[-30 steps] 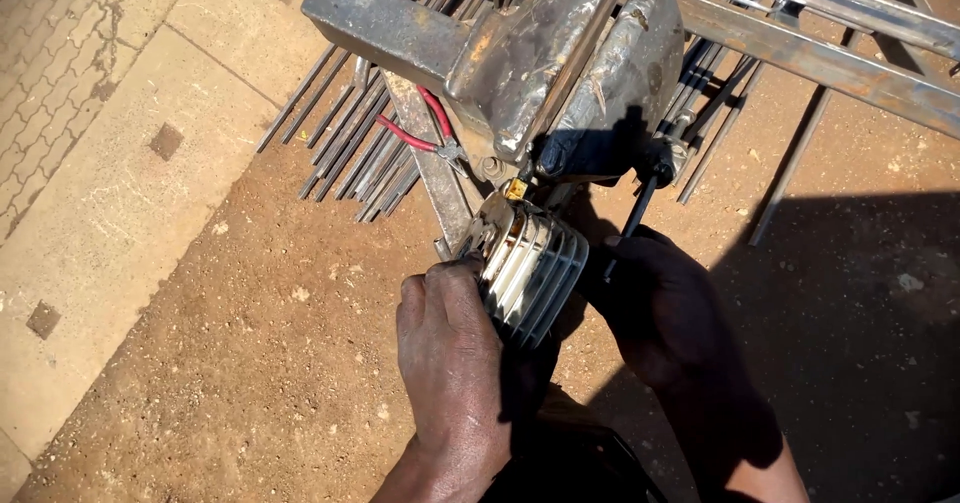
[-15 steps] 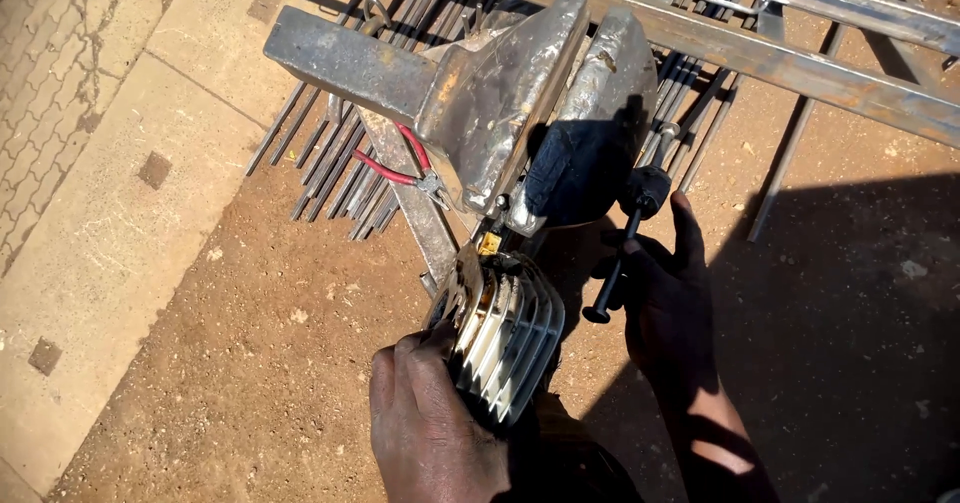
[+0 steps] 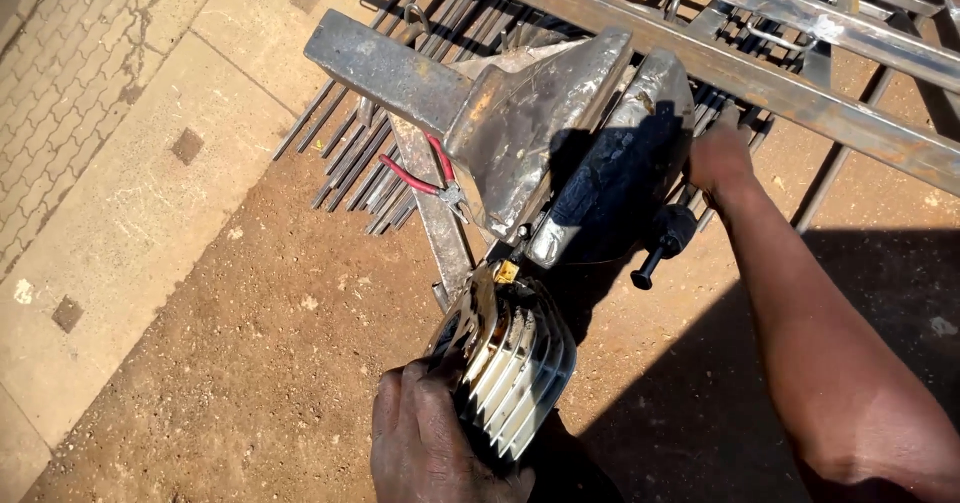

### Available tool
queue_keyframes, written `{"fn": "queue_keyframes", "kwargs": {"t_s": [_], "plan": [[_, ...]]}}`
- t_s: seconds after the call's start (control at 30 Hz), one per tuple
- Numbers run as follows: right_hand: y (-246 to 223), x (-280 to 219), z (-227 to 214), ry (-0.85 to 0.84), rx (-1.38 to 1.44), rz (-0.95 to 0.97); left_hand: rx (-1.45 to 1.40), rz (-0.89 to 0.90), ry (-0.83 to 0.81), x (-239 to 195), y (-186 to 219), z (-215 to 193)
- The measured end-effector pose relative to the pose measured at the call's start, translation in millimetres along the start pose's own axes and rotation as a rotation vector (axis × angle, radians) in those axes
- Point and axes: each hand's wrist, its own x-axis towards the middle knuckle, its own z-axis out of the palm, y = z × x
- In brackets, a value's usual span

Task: Repairing a metal engine component using pliers and a vise on a fabrication floor.

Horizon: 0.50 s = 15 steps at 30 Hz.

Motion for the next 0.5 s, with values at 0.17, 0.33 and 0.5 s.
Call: {"fn": "queue_keyframes", "kwargs": {"t_s": [0.17, 0.33, 0.5], "plan": [[10.7, 83.4, 17.1, 0.030, -0.376, -0.155, 0.109, -0.066, -0.061, -5.2, -3.8, 3.1], [-14.6, 72.8, 8.3, -0.066, -0.397, -0.077, 0.154, -0.068, 0.042, -8.5, -8.0, 19.4], [-28.8, 90.7, 17.9, -0.042, -0.285, -0.066, 0.282, -0.110, -0.186, -95.8, -102.2, 61.4]]}}
